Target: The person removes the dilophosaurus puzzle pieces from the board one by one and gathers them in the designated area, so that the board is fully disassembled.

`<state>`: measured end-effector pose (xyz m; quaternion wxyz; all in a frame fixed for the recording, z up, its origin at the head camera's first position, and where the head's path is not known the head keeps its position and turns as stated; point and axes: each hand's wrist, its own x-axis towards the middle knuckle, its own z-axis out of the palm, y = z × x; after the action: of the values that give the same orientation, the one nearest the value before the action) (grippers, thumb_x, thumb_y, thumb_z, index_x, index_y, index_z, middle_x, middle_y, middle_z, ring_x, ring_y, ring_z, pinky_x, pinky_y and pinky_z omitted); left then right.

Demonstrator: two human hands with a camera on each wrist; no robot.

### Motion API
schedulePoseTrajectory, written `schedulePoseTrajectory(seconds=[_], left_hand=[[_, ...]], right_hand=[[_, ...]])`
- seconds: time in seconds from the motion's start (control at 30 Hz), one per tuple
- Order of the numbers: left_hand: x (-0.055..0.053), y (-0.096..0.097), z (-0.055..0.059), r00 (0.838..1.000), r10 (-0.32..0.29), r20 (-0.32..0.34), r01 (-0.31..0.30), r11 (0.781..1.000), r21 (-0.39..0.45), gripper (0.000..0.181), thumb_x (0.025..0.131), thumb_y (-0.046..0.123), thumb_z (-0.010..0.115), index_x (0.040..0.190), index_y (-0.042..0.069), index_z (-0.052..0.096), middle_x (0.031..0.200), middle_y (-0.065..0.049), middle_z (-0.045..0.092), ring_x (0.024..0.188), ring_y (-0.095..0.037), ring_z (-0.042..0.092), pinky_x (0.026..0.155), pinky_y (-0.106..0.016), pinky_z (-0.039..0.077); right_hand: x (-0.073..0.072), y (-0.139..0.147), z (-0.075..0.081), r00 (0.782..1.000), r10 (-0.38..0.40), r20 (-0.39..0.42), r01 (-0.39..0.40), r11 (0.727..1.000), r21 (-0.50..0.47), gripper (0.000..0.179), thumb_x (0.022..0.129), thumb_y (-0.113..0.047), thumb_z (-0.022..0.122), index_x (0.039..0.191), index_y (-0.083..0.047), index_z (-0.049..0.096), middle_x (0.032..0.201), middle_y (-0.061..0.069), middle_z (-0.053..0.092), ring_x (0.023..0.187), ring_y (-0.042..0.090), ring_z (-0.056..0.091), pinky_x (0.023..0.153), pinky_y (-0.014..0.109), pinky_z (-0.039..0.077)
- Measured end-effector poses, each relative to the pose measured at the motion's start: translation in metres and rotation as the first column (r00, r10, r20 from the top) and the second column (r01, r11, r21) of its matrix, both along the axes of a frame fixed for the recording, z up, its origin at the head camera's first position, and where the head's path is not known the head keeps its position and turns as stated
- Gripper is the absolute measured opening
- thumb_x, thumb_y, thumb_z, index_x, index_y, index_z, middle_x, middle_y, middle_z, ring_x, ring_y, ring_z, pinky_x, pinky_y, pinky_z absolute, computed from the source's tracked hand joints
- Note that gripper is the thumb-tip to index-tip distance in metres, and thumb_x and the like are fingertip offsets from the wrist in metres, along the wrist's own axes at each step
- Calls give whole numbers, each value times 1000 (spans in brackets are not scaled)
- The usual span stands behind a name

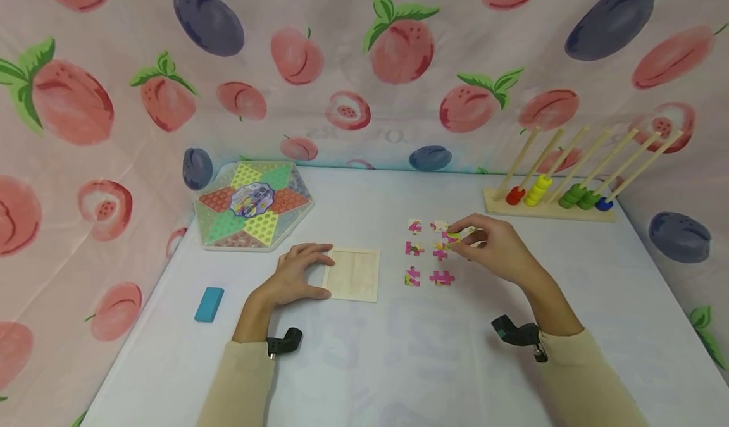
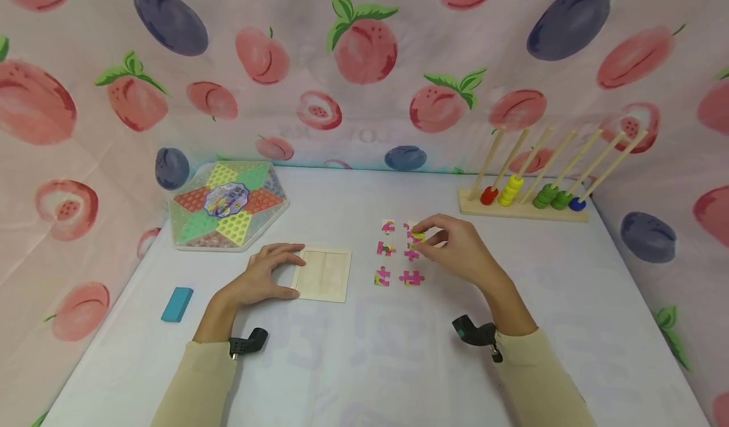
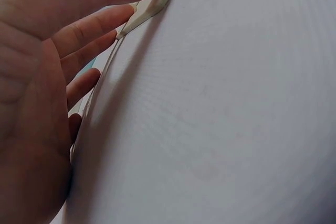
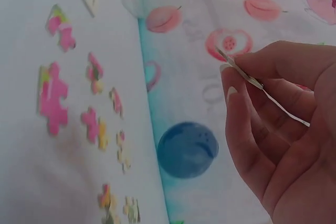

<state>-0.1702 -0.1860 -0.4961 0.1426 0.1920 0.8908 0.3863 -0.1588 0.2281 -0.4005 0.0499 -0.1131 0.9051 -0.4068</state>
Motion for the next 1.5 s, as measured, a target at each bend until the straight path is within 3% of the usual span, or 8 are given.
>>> schedulePoseTrajectory(seconds=[0.13,0.3,0.53,0.7,0.97,1.17,1.5], left_hand=[[1,-1,0,1000,3,4,-3,1000,5,53,72,27,90,121,25,69,162,3,44,153,-30,25,117,-57,14],[1,-1,-1,1000,1,-1,-1,1000,5,53,73,27,90,121,25,69,162,3,44,152,-30,25,117,-57,14],[0,0,-1,1000,5,-7,-5,1000,-6,54,72,27,90,122,25,69,162,3,44,152,-30,26,116,-56,15],[0,1,-1,1000,4,-4,-4,1000,-5,54,72,26,90,122,25,69,162,4,44,153,-29,25,117,-56,14],[0,0,-1,1000,3,-5,-3,1000,1,54,72,26,90,122,24,69,162,2,44,153,-30,25,117,-57,13],[0,0,-1,1000,4,-7,-4,1000,2,54,72,26,90,122,24,69,162,2,44,153,-30,25,117,-57,13],[0,0,0,1000,2,0,-2,1000,14,54,72,25,90,122,24,69,162,3,44,152,-30,25,117,-58,13]], right_hand=[[8,15,-3,1000,-23,1,23,1000,14,29,91,-17,77,119,-10,71,124,15,71,92,25,73,69,20,59],[16,31,-13,995,-60,77,57,998,37,31,92,-22,76,121,-10,70,125,17,71,91,25,74,68,23,59],[21,43,-37,967,-117,228,99,991,90,38,92,-28,76,124,-8,69,131,21,66,80,20,70,65,25,58],[24,43,-53,950,-139,281,105,986,132,35,92,-26,75,121,-7,70,123,20,66,75,17,62,62,24,56],[26,44,-63,964,-108,244,62,980,187,27,91,-21,76,113,-6,72,100,12,71,76,17,60,61,25,52],[24,45,-65,967,-130,217,79,971,227,26,90,-21,77,112,-7,73,103,12,71,84,19,60,66,26,49],[19,44,-65,954,-157,255,89,962,259,29,88,-23,79,110,-4,75,104,15,73,84,20,60,66,28,48]])
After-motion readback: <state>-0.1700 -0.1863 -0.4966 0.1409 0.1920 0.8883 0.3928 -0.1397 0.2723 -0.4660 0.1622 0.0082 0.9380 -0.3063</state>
